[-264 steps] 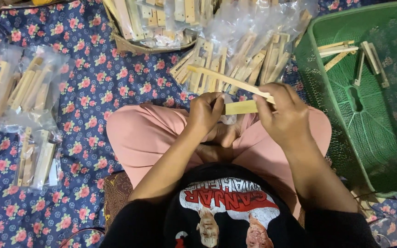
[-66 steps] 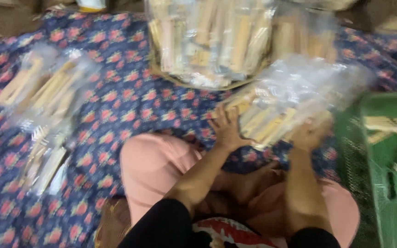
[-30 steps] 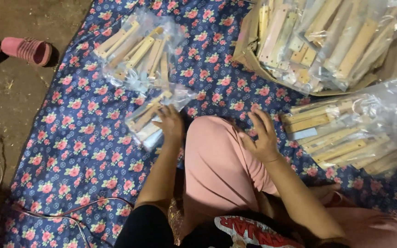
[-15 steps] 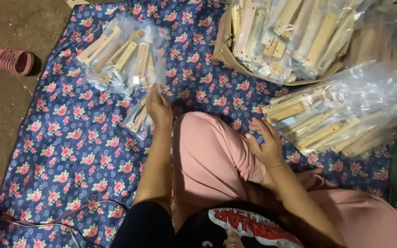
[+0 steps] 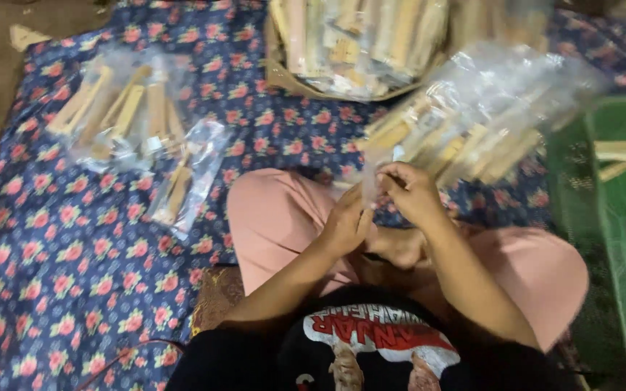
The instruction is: The person is manually packing small wooden slats into clear plastic bags while sitting on the floor.
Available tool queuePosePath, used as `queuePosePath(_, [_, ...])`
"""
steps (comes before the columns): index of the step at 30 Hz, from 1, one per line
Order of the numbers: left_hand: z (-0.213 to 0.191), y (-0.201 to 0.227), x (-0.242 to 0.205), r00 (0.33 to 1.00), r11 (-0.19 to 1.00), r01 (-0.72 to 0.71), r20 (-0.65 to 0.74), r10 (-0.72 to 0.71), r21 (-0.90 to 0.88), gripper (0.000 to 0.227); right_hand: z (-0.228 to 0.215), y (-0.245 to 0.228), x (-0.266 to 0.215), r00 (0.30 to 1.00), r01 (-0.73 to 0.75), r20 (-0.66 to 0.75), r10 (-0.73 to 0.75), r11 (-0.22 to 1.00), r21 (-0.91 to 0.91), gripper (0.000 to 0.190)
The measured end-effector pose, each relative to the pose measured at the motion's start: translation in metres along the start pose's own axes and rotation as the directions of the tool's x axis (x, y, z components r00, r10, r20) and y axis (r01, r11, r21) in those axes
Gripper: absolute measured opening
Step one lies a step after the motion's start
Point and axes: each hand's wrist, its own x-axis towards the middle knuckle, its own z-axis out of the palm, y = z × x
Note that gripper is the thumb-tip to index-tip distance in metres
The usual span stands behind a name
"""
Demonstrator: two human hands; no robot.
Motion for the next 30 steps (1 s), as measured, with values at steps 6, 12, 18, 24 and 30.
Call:
queuePosePath(6, [0.038, 0.031, -0.009, 0.932, 0.932, 0.327, 0.217, -0.290, -0.157, 0.043, -0.049, 0.020, -0.041, 0.989, 0.142, 0.006, -0.144, 0.963, -0.227, 0.020])
queuePosePath(12, [0.048, 0.037, -0.014, 0.903, 0.956, 0.284, 0.356, -0.240, -0.077, 0.036, -0.080, 0.012, -0.056, 0.972, 0.221, 0.006, -0.235, 0.901, -0.373, 0.022])
queuePosePath(18, [0.051, 0.061, 0.026, 0.629, 0.674, 0.735, 0.295, -0.719, 0.073, 0.036, -0.088, 0.008, -0.067, 0.950, 0.313, 0.116, -0.291, 0.894, -0.320, 0.018])
queuePosePath(24, [0.027, 0.045, 0.027, 0.742, 0.798, 0.529, 0.300, -0.600, 0.290, 0.013, -0.117, 0.022, -0.065, 0.970, 0.225, -0.012, -0.243, 0.916, -0.333, 0.014])
queuePosePath(30, [0.035, 0.071, 0.051, 0.740, 0.763, 0.320, 0.354, -0.571, 0.562, 0.035, -0.104, 0.002, -0.081, 0.960, 0.225, -0.053, -0.276, 0.866, -0.447, 0.014])
